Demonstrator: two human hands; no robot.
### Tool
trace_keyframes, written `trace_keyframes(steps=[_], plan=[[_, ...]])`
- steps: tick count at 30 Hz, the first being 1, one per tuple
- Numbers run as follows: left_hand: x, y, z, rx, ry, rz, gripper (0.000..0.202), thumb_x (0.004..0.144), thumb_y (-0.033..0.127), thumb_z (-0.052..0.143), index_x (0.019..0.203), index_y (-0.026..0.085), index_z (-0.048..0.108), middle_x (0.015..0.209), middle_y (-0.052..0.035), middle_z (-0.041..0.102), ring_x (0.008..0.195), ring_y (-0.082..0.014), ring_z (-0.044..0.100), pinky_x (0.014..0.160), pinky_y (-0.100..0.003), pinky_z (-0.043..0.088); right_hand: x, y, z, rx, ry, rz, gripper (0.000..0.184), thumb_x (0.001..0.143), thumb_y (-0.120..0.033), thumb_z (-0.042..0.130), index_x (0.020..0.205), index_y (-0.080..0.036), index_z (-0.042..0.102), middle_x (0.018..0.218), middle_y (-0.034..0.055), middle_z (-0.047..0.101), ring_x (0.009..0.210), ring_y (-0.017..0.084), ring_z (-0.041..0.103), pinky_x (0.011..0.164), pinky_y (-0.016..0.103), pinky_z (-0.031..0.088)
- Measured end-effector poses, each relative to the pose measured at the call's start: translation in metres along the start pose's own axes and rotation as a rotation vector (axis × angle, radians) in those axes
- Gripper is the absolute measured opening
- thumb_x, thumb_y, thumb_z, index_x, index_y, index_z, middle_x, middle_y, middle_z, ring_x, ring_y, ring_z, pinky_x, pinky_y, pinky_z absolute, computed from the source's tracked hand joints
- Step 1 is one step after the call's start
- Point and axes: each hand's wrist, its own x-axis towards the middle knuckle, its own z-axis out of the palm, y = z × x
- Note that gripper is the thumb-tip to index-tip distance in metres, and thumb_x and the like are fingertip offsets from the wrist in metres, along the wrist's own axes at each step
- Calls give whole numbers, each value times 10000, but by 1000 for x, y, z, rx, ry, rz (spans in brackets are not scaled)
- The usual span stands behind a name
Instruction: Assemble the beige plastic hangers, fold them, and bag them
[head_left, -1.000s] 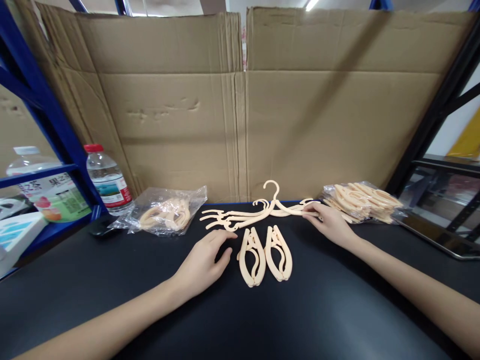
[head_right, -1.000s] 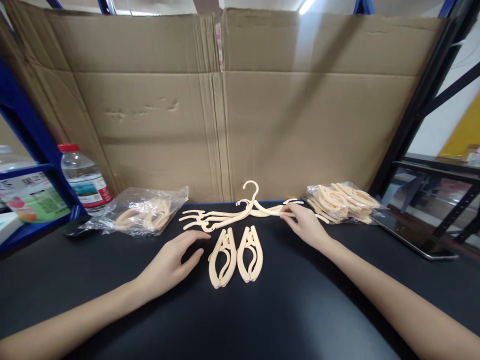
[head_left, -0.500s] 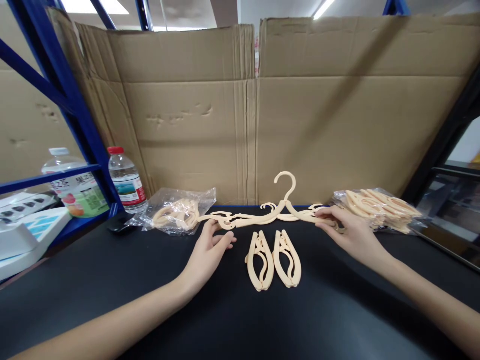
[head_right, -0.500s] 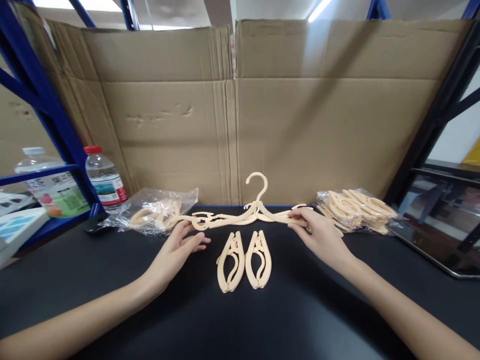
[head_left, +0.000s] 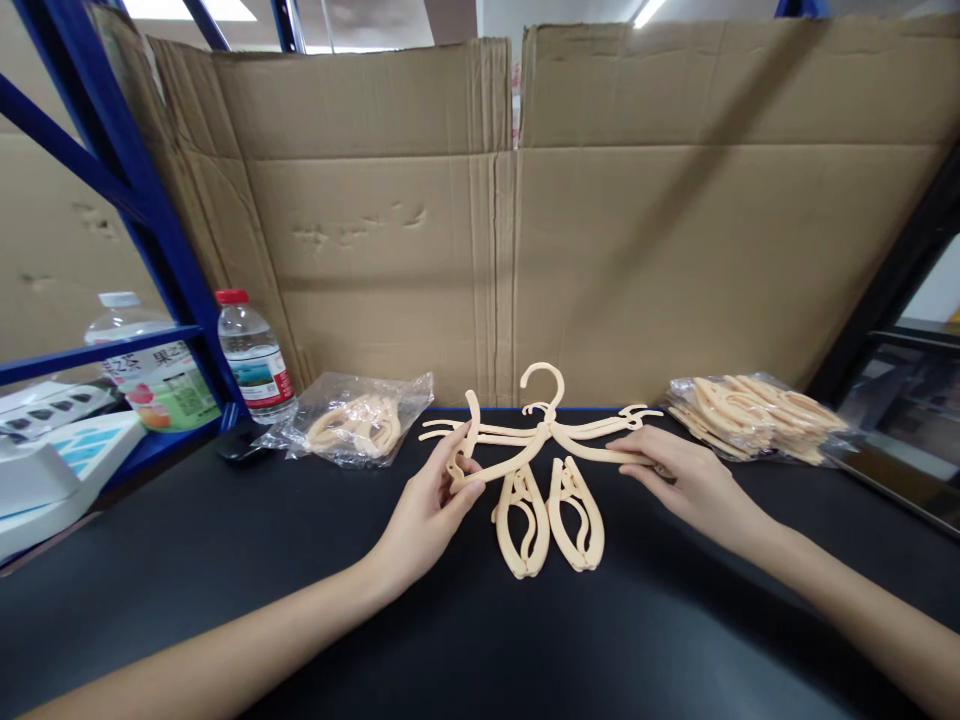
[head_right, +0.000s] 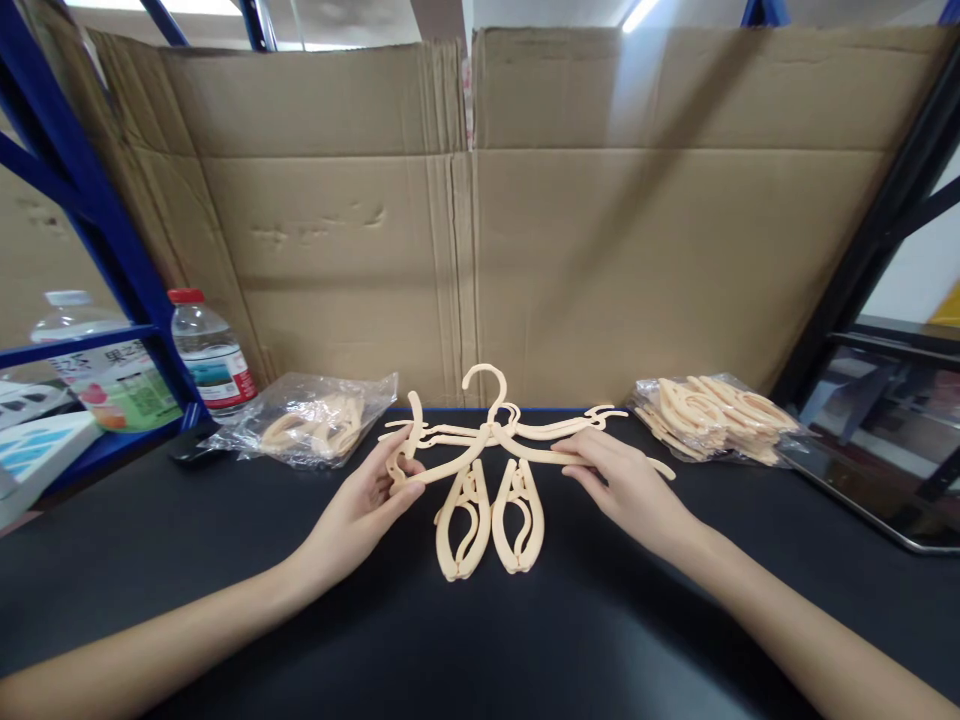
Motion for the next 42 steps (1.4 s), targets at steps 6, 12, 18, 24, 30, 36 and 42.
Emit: trace_keyframes(steps=[6, 12, 18, 24, 30, 36, 42], plan=[[1, 12, -4, 159, 50, 46, 355, 866, 323, 504, 1198, 222, 582, 1175, -67, 623, 1069, -220, 561, 954, -362, 409, 2, 4, -7, -168, 32, -48, 159, 908, -200, 483, 978, -198, 626, 887, 64, 668, 848, 207, 590, 757, 346, 490], [1, 20, -2, 162, 107, 47, 312, 863, 334, 522, 1134, 222, 628, 1099, -53, 668, 968, -222, 606, 856, -325, 459, -1, 2, -14, -446, 60, 58, 211, 917, -316, 477, 888, -217, 662, 859, 58, 703, 782, 231, 606, 672, 349, 464], [-2, 22, -1, 104, 121, 28, 329, 858, 326, 538, 1160, 215, 609, 971, -42, 662, 772, -173, 595, 745, -283, 483, -4, -3, -10, -564, 108, 84, 237, 933, -297, 448, 949, -233, 676, 1101, 44, 677, 728, 187, 662, 570, 285, 444], [-2, 21, 0, 97, 128, 43, 328, 878, 334, 521, 1178, 221, 589, 925, -30, 640, 729, -154, 588, 729, -273, 487, -2, -7, -10, -570, 141, 78, 209, 922, -265, 472, 916, -221, 676, 1163, 66, 626, 724, 175, 653, 545, 272, 454], [-1, 21, 0, 108, 126, 34, 336, 888, 346, 507, 1191, 217, 572, 902, -31, 639, 738, -161, 586, 739, -288, 487, -1, -7, -6, -322, 158, 67, 221, 922, -216, 450, 1078, -248, 603, 1239, 85, 561, 950, 216, 637, 778, 358, 535], [-3, 22, -2, 66, 123, 32, 329, 882, 346, 512, 1173, 204, 568, 936, -45, 639, 757, -163, 590, 765, -300, 493, 1, -8, -4, -78, 241, 126, 267, 867, -237, 543, 1132, -230, 573, 1118, 87, 646, 1037, 252, 616, 886, 422, 517], [-2, 29, -2, 53, 165, 18, 336, 863, 358, 528, 1158, 210, 587, 870, -25, 646, 726, -160, 603, 760, -307, 504, 4, -6, -6, 269, 156, 312, 237, 798, -313, 633, 1018, -226, 640, 1018, 67, 692, 927, 253, 657, 858, 452, 536]])
